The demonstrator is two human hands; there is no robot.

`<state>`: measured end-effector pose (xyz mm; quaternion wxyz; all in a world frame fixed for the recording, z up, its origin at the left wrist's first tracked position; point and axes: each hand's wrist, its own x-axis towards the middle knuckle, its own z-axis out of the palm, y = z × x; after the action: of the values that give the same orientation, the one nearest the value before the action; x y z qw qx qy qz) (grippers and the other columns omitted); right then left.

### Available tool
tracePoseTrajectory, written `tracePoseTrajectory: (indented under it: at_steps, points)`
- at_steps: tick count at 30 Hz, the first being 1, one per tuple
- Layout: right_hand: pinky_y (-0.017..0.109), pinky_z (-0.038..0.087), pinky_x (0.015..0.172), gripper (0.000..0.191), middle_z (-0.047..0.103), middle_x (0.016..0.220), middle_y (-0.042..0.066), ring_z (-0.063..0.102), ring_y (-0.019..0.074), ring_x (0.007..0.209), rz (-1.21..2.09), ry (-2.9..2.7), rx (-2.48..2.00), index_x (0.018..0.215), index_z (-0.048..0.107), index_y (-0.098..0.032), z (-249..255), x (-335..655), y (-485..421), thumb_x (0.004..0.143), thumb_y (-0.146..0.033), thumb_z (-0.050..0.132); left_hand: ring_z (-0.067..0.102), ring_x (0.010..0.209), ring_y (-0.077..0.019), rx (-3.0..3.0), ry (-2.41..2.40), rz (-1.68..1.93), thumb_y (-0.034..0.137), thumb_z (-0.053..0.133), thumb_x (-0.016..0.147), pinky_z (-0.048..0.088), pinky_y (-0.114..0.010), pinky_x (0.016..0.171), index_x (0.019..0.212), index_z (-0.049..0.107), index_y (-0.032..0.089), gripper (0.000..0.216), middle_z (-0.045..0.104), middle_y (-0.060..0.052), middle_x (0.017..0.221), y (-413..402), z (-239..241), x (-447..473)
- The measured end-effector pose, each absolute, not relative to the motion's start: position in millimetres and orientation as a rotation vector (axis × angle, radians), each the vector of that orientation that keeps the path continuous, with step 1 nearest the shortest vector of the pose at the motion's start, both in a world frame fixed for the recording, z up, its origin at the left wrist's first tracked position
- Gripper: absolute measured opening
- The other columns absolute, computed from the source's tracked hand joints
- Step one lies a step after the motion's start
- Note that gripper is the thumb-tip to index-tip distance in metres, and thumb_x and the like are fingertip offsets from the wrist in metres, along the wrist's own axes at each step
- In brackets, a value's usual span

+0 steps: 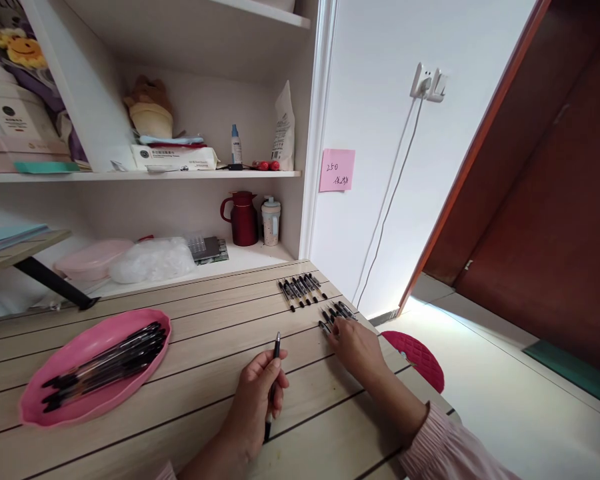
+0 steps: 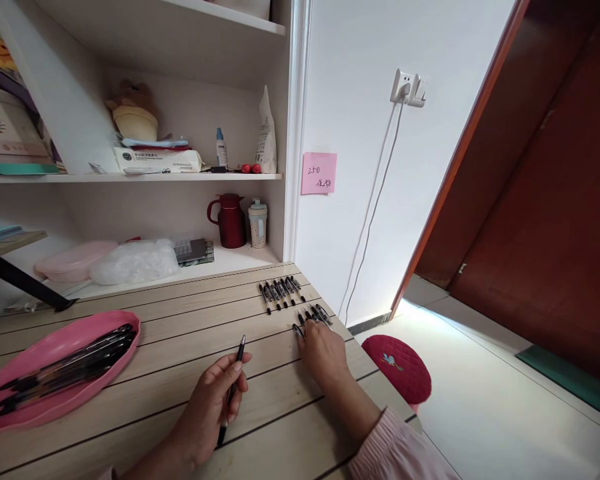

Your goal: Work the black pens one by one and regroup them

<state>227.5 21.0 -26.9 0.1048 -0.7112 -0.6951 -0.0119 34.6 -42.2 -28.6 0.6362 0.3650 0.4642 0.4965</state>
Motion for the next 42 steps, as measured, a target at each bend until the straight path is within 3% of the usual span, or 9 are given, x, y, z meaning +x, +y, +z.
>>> tracePoseTrajectory:
  at_steps: [16,23,26,32,36,42]
  points:
    - [0.028,0.034,0.063,0.021,0.063,0.087,0.009,0.058,0.0206,0.082,-0.104,-2.090,-2.103,0.081,0.057,-0.017,-34,227,24,0.082,-0.032,0.041,0.036,0.034,-0.0024,0.865,1.050,1.084,0.036,0.056,0.072,0.023,-0.015,0.031,0.091,0.055,0.017,0.027,0.049,0.006,0.058,-42,-30,34]
    - [0.027,0.031,0.057,0.020,0.063,0.080,0.008,0.057,0.0197,0.075,-0.044,-2.007,-2.110,0.076,0.058,-0.017,-27,229,21,0.079,-0.032,0.045,0.036,0.034,-0.0028,0.860,1.045,1.077,0.037,0.058,0.070,0.023,-0.015,0.031,0.090,0.055,0.017,0.028,0.050,0.006,0.057,-41,-29,34]
    - [0.025,0.029,0.054,0.021,0.062,0.069,0.005,0.055,0.0162,0.066,0.200,-1.913,-1.963,0.065,0.056,-0.017,-18,220,16,0.077,-0.032,0.046,0.037,0.033,-0.0030,0.873,1.039,1.070,0.037,0.059,0.069,0.023,-0.016,0.031,0.088,0.056,0.017,0.028,0.050,0.006,0.056,-41,-30,34]
    - [0.021,0.030,0.047,0.029,0.055,0.057,-0.002,0.046,0.0092,0.051,1.279,-1.400,-1.295,0.064,0.052,-0.016,-9,178,5,0.065,-0.044,0.059,0.039,0.034,-0.0034,0.912,1.028,1.062,0.037,0.058,0.070,0.025,-0.017,0.033,0.088,0.055,0.016,0.028,0.050,0.006,0.057,-41,-31,35]
    - [0.021,0.031,0.048,0.035,0.053,0.050,-0.003,0.045,0.0085,0.048,1.396,-1.243,-1.218,0.062,0.051,-0.016,-9,157,3,0.059,-0.048,0.065,0.038,0.033,-0.0034,0.930,1.011,1.061,0.038,0.061,0.068,0.025,-0.017,0.032,0.085,0.054,0.017,0.029,0.049,0.007,0.055,-40,-32,36]
    - [0.022,0.030,0.049,0.036,0.050,0.050,-0.003,0.040,0.0073,0.048,1.286,-1.262,-1.145,0.056,0.053,-0.014,-15,151,4,0.060,-0.048,0.064,0.040,0.033,-0.0034,0.929,1.002,1.068,0.038,0.059,0.070,0.024,-0.016,0.032,0.073,0.044,0.019,0.024,0.051,0.007,0.056,-39,-33,35]
